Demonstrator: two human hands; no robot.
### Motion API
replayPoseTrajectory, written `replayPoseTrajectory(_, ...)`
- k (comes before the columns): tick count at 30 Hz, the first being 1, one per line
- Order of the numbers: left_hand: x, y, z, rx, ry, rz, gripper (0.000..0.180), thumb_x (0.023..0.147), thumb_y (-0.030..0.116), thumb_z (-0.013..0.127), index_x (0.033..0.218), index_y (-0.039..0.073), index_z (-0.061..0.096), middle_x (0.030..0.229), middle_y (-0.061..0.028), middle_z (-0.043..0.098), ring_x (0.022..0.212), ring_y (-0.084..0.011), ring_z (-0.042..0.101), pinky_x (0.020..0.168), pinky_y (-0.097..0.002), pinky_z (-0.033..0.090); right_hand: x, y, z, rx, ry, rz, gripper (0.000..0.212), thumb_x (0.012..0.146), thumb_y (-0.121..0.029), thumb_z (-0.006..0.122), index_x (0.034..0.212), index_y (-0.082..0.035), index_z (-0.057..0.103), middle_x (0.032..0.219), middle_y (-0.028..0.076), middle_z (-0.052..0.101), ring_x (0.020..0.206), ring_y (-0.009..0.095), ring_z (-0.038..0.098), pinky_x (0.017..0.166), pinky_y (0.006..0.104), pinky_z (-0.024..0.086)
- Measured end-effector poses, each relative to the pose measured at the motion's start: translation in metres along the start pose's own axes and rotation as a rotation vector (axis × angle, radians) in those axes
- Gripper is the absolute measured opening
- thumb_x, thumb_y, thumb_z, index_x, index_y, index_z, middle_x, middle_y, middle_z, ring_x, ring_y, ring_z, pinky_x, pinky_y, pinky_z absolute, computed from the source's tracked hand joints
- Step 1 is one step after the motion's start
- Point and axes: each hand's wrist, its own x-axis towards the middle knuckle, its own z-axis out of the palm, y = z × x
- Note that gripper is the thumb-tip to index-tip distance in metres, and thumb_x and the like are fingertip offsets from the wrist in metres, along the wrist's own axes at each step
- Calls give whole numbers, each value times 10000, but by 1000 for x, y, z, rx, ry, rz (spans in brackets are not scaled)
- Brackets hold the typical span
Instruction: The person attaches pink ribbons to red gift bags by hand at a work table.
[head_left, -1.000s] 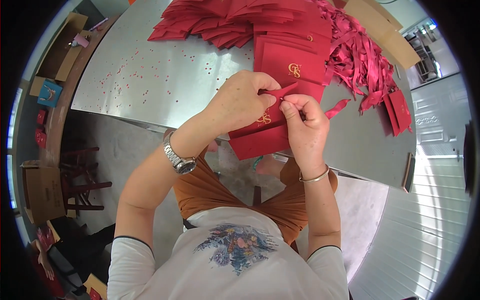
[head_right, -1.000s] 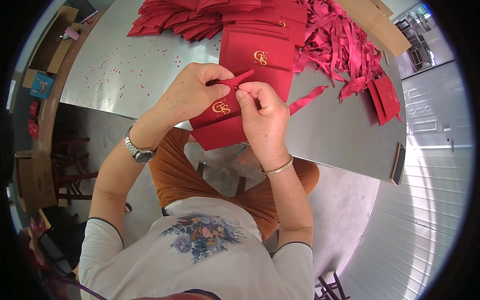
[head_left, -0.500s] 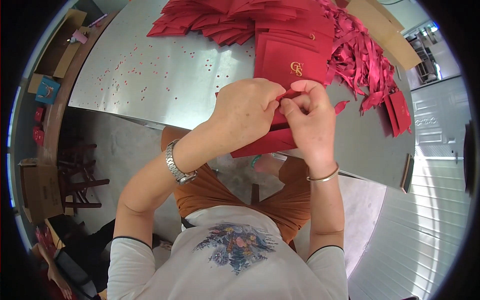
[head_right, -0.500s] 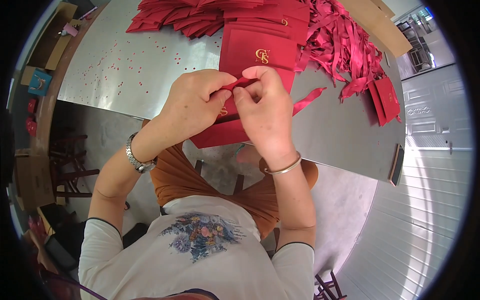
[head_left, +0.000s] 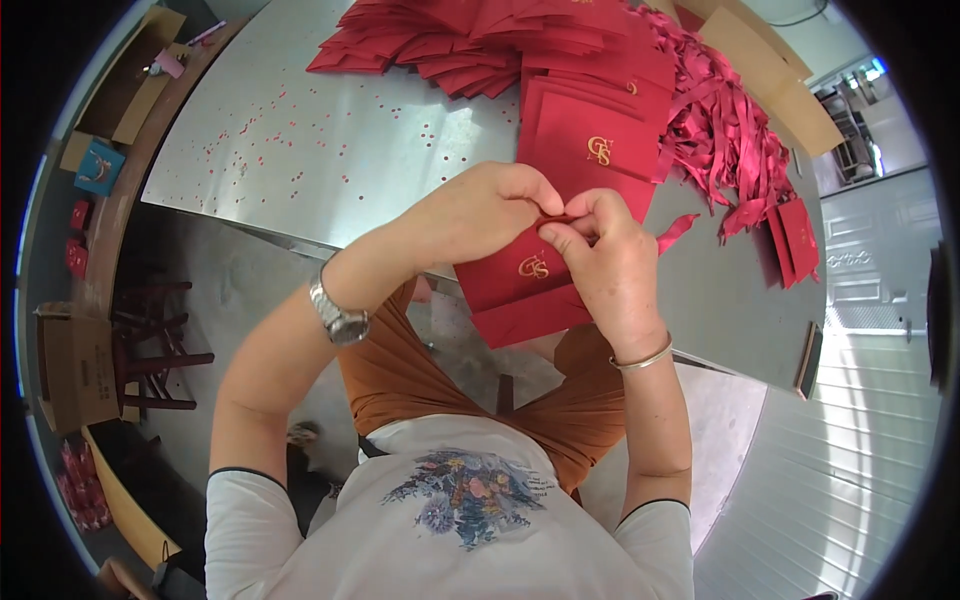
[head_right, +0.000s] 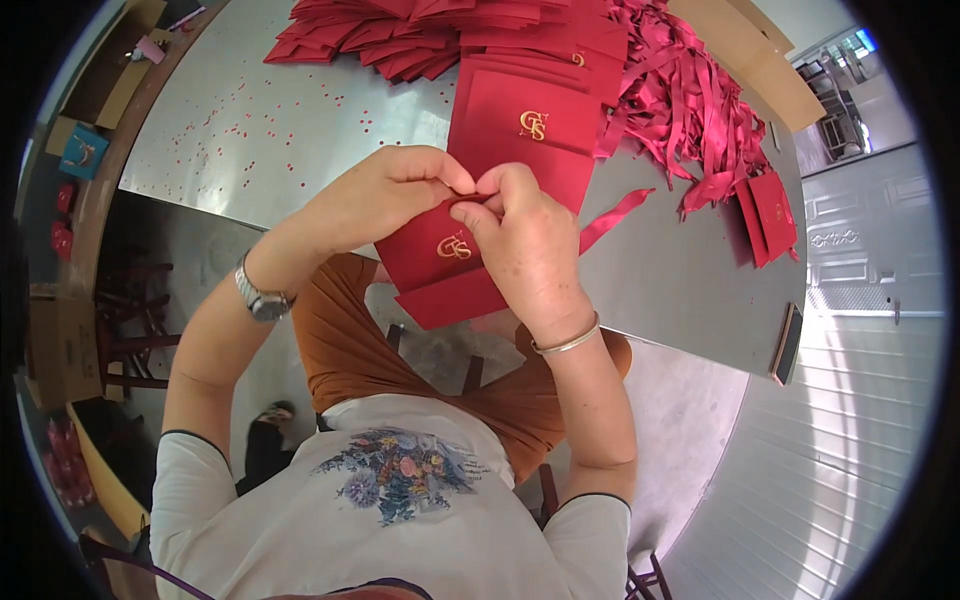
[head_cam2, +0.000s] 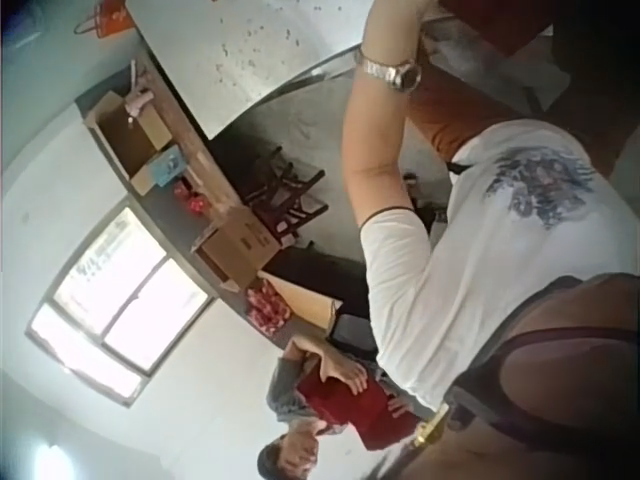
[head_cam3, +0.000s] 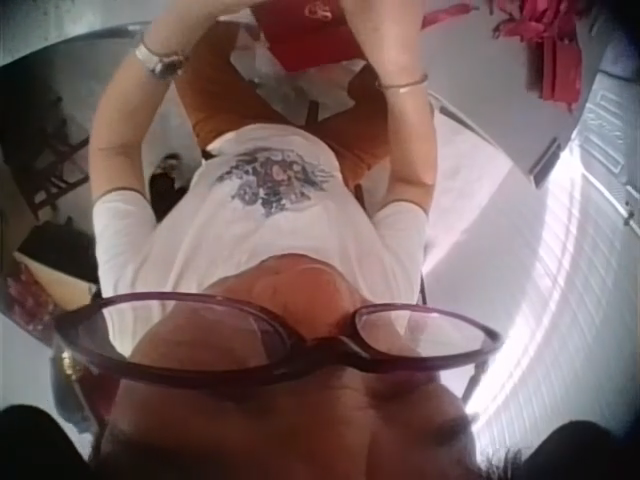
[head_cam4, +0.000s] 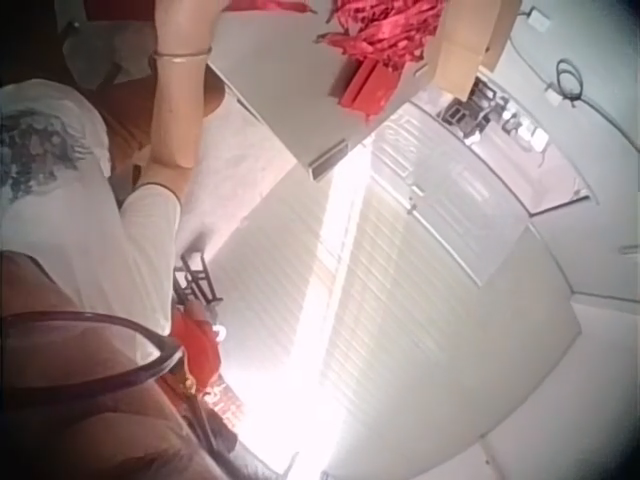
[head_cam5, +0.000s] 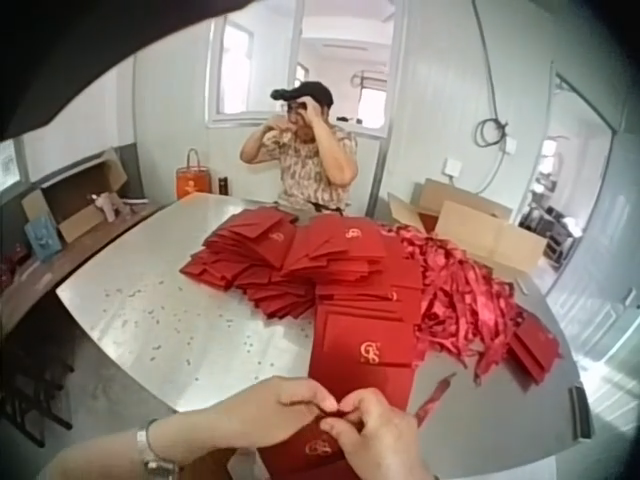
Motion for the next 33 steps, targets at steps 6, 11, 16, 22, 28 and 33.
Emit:
replayPoseTrajectory(6, 18, 7, -16, 219, -318, 22, 164, 895, 79, 573, 1002, -4, 665, 857, -80, 691, 739, -156, 605, 716, -303, 491, -5, 1, -1, 85, -15, -29, 297, 731, -133, 807, 889, -59, 566, 700, 76, 668, 616, 236, 658, 571, 352, 519)
replayPoseTrajectory(11, 16, 9, -13, 522, -261, 225, 94, 859, 59, 575, 902, -15, 615, 791, -167, 643, 713, -294, 612, 674, -373, 486, -5, 4, 6, 61, -14, -83, 347, 703, -156, 829, 898, -66, 556, 718, 66, 674, 633, 227, 664, 584, 349, 525)
replayPoseTrajectory(16, 14, -15, -33, 780, 48, 397, 71, 896, 58, 535, 896, -1, 575, 804, -199, 623, 746, -388, 596, 664, -444, 470, -5, 8, 2, -79, -48, -2, 365, 690, -156, 830, 915, -71, 556, 742, 62, 679, 665, 227, 674, 599, 359, 529)
replayPoseTrajectory(22, 3, -21, -44, 664, 429, 232, 142, 891, 84, 549, 991, 29, 634, 831, -172, 643, 771, -379, 627, 696, -442, 495, -6, 21, 6, -8, -32, 21, 349, 711, -135, 807, 949, -67, 561, 783, 85, 689, 699, 245, 679, 620, 368, 526)
replayPoseTrajectory(28, -40, -8, -22, 379, 53, -10, 191, 858, 108, 657, 1029, 22, 657, 850, -106, 614, 738, -223, 587, 660, -340, 490, -9, 24, 6, -13, -29, 96, 347, 732, -155, 793, 974, -67, 561, 801, 91, 690, 726, 267, 679, 644, 371, 526)
replayPoseTrajectory(33, -34, -13, -18, 330, -5, -154, 176, 804, 125, 707, 891, -8, 629, 920, -98, 599, 822, -212, 585, 731, -327, 486, -11, 26, 3, -41, -13, 70, 383, 731, -168, 790, 1031, -75, 571, 801, 86, 688, 736, 287, 678, 659, 387, 525)
